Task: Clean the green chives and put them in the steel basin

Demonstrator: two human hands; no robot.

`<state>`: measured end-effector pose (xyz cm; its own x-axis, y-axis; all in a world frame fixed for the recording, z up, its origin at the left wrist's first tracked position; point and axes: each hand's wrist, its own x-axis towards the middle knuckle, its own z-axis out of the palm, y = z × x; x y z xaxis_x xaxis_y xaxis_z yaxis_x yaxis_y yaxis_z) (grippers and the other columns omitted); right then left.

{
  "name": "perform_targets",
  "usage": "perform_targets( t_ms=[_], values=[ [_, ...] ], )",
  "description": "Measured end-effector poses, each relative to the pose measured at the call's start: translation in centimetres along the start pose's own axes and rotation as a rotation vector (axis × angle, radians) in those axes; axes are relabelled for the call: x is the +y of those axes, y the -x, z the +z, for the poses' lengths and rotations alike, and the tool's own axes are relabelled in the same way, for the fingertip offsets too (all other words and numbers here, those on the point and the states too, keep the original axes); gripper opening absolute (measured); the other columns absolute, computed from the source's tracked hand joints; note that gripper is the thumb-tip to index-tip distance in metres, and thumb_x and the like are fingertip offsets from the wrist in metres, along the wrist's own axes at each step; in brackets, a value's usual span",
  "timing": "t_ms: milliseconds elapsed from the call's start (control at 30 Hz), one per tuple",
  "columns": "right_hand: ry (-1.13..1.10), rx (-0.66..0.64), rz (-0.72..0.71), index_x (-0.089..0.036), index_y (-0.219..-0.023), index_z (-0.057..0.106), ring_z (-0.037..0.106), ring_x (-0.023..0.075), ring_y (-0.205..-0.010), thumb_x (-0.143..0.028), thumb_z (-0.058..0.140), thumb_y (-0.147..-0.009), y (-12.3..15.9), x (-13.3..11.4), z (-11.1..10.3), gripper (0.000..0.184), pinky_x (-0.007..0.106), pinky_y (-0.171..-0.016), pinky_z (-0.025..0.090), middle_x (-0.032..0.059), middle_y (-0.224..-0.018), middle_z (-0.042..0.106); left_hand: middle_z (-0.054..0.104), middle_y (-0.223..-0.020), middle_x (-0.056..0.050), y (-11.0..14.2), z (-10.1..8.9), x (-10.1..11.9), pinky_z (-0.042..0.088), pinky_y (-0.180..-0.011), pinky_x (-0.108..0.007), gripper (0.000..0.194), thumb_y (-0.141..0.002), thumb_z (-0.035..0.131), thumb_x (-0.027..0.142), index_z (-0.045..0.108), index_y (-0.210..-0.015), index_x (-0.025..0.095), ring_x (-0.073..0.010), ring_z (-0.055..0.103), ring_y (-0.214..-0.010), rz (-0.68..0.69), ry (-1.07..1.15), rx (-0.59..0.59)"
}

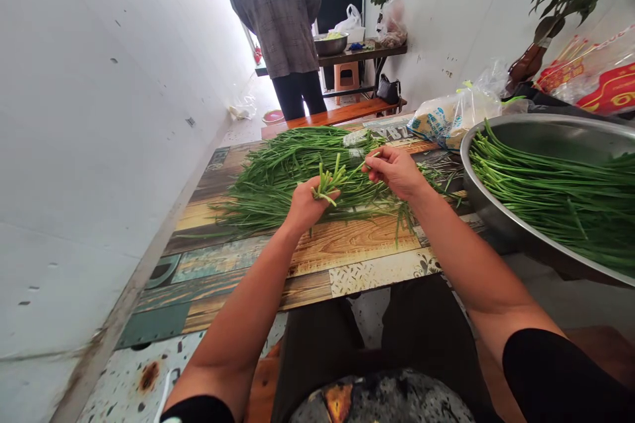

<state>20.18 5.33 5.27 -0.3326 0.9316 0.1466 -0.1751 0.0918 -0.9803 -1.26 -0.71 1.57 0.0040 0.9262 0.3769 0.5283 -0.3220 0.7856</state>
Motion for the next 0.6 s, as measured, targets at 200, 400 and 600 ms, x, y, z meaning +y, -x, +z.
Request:
perform_targets(
  t_ms=[200,400,600],
  values=[
    [0.084,0.0,-0.012,-0.018,-0.085,0.061,0.056,0.0079,-0.055,-0.049,0.079,-0.066,-0.1,0.7,0.5,0.041,0.021,-0.05,0.044,-0.0004,-0.072,0.067,0.071,-0.07,-0.002,0.0,0.1,-0.2,0.045,-0.063,-0.027,0.025,-0.073,0.069,0.04,0.073,-0.073,0.015,-0.0153,0.061,-0.065,-0.091,0.055,-0.044],
    [0.331,-0.155,0.137,-0.015,-0.08,0.068,0.051,0.0072,-0.049,-0.04,0.079,-0.068,0.7,1.1,1.8,0.03,0.021,-0.044,0.038,-0.0023,-0.062,0.061,0.075,-0.077,-0.003,0.1,0.1,0.3,0.049,-0.065,-0.027,0.028,-0.071,0.071,0.039,0.077,-0.086,0.016,-0.0167,0.065,-0.069,-0.13,0.126,0.048],
    [0.229,-0.163,0.184,-0.014,-0.07,0.067,0.051,0.0081,-0.048,-0.043,0.07,-0.078,0.9,1.0,2.9,0.03,0.021,-0.044,0.038,0.0006,-0.061,0.062,0.074,-0.074,-0.002,0.0,0.3,-0.1,0.048,-0.062,-0.026,0.027,-0.071,0.072,0.039,0.078,-0.086,0.016,-0.0156,0.063,-0.065,-0.143,0.101,0.055]
  ],
)
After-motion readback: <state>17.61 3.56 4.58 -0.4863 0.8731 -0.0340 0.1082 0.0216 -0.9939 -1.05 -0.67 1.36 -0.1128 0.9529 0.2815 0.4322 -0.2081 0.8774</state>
